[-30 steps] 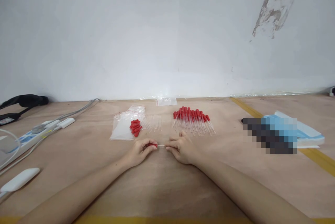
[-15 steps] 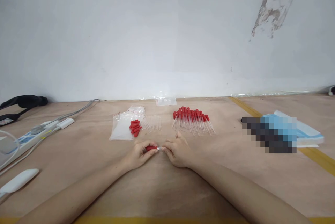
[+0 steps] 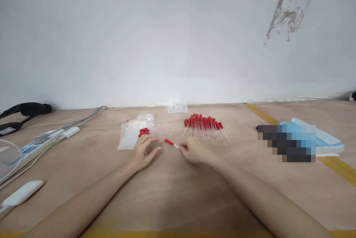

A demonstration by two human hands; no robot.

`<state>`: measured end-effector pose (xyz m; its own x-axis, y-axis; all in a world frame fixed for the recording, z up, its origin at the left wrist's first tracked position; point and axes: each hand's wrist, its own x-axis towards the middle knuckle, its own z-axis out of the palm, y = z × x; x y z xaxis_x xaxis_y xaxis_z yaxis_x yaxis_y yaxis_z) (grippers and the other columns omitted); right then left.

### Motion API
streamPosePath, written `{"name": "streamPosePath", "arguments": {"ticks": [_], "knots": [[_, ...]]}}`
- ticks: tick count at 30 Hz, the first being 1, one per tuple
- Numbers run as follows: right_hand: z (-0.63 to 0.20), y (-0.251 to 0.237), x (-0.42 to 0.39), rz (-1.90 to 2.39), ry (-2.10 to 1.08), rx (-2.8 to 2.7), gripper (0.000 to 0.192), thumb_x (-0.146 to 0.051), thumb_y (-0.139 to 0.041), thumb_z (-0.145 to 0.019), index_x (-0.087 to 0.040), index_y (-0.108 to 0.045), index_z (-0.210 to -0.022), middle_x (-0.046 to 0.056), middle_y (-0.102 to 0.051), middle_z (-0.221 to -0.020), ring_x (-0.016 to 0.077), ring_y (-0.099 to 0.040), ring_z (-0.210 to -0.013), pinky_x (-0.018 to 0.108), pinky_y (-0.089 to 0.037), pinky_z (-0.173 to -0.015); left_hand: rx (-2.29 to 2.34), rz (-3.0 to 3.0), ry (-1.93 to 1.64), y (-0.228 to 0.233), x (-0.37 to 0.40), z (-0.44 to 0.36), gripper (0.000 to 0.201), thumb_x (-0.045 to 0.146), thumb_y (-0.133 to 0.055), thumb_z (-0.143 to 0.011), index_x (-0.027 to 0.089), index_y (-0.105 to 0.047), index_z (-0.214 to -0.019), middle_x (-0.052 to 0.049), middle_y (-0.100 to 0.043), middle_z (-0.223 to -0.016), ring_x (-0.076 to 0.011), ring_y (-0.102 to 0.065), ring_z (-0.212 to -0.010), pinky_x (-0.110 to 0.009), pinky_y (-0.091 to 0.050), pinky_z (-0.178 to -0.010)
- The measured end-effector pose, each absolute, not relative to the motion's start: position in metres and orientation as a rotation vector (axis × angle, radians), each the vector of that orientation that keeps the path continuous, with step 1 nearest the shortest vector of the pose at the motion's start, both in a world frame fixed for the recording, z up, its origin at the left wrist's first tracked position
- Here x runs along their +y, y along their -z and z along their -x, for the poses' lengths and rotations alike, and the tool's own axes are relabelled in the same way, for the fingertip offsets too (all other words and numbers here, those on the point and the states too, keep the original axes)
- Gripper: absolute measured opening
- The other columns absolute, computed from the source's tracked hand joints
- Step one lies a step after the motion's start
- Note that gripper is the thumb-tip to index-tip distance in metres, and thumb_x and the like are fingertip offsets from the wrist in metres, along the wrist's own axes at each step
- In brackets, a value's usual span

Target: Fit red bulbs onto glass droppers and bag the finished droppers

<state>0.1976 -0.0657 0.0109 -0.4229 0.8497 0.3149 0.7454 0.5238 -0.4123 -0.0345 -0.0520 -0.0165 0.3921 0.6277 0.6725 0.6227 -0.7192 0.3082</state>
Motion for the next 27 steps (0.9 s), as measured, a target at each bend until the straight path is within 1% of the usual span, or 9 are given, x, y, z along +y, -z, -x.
{"name": "streamPosePath", "arguments": {"ticks": [2,3,7,10,12,16,22,25,27], "knots": [[-0.204,-0.017,-0.049,1.459,-0.360,-2.145,0.026,-0.029,-0.045,-0.077,-0.019,-0.061,-0.060,0.000,-0.062,-0.059,0.0124,-0.053,-0.054,0.022,-0.032,-0.050,1.371,-2.560,-1.387,0.019,-0.043,0.043,0.015,0.027,-0.054,-0.077,0.019,-0.057,-0.090,-0.006,-0.058,-0.090,-0.0205,-0.051,-0.089,-0.036,-0.041,-0.081],[-0.205,-0.020,-0.039,1.552,-0.335,-2.062,0.028,-0.032,-0.045,-0.078,-0.018,-0.062,-0.061,0.002,-0.063,-0.062,0.0137,-0.055,-0.058,0.023,-0.033,-0.053,1.446,-2.523,-1.421,0.020,-0.040,0.047,0.014,0.026,-0.054,-0.077,0.019,-0.058,-0.088,-0.005,-0.057,-0.089,-0.0207,-0.051,-0.089,-0.036,-0.041,-0.080],[-0.194,-0.019,-0.007,1.920,0.012,-1.851,0.032,-0.036,-0.042,-0.079,-0.017,-0.063,-0.062,0.006,-0.064,-0.067,0.0192,-0.057,-0.069,0.032,-0.032,-0.069,1.633,-2.433,-1.446,0.023,-0.033,0.054,0.010,0.024,-0.057,-0.074,0.020,-0.060,-0.083,-0.005,-0.057,-0.086,-0.0214,-0.050,-0.087,-0.037,-0.040,-0.078],[-0.178,-0.009,0.009,2.059,0.113,-1.864,0.033,-0.034,-0.038,-0.081,-0.016,-0.064,-0.071,0.010,-0.065,-0.073,0.0218,-0.059,-0.072,0.038,-0.028,-0.075,1.774,-2.402,-1.430,0.024,-0.033,0.055,0.012,0.024,-0.059,-0.072,0.022,-0.061,-0.083,-0.005,-0.056,-0.089,-0.0231,-0.049,-0.089,-0.039,-0.039,-0.079],[-0.170,-0.002,0.015,2.097,0.120,-1.864,0.033,-0.034,-0.037,-0.081,-0.014,-0.064,-0.077,0.013,-0.065,-0.078,0.0236,-0.059,-0.074,0.041,-0.026,-0.077,1.868,-2.371,-1.424,0.024,-0.032,0.056,0.013,0.025,-0.060,-0.070,0.023,-0.061,-0.083,-0.005,-0.055,-0.089,-0.0241,-0.048,-0.089,-0.040,-0.038,-0.080],[-0.166,0.004,0.022,2.122,0.117,-1.874,0.031,-0.031,-0.040,-0.080,-0.012,-0.064,-0.082,0.016,-0.065,-0.080,0.0252,-0.060,-0.074,0.042,-0.023,-0.079,1.966,-2.300,-1.422,0.025,-0.029,0.059,0.013,0.027,-0.060,-0.070,0.023,-0.062,-0.082,-0.005,-0.053,-0.087,-0.0239,-0.047,-0.087,-0.040,-0.038,-0.078],[-0.170,0.003,0.017,2.100,0.119,-1.925,0.030,-0.030,-0.042,-0.079,-0.010,-0.065,-0.076,0.019,-0.065,-0.079,0.0274,-0.060,-0.075,0.044,-0.020,-0.081,1.970,-2.247,-1.350,0.025,-0.026,0.063,0.016,0.029,-0.060,-0.070,0.022,-0.061,-0.084,-0.005,-0.052,-0.086,-0.0235,-0.048,-0.085,-0.040,-0.041,-0.077],[-0.162,0.001,0.012,2.030,0.098,-1.971,0.030,-0.030,-0.041,-0.080,-0.011,-0.064,-0.082,0.018,-0.064,-0.084,0.0275,-0.059,-0.082,0.043,-0.022,-0.082,1.908,-2.250,-1.349,0.027,-0.024,0.064,0.017,0.027,-0.060,-0.070,0.021,-0.060,-0.085,-0.005,-0.051,-0.086,-0.0217,-0.051,-0.084,-0.038,-0.043,-0.077],[-0.152,0.001,0.009,1.974,0.058,-2.003,0.031,-0.033,-0.040,-0.080,-0.013,-0.062,-0.088,0.016,-0.064,-0.089,0.0256,-0.058,-0.086,0.040,-0.026,-0.081,1.843,-2.258,-1.357,0.028,-0.023,0.065,0.016,0.027,-0.058,-0.071,0.021,-0.059,-0.086,-0.005,-0.050,-0.087,-0.0201,-0.052,-0.083,-0.036,-0.045,-0.076]]}}
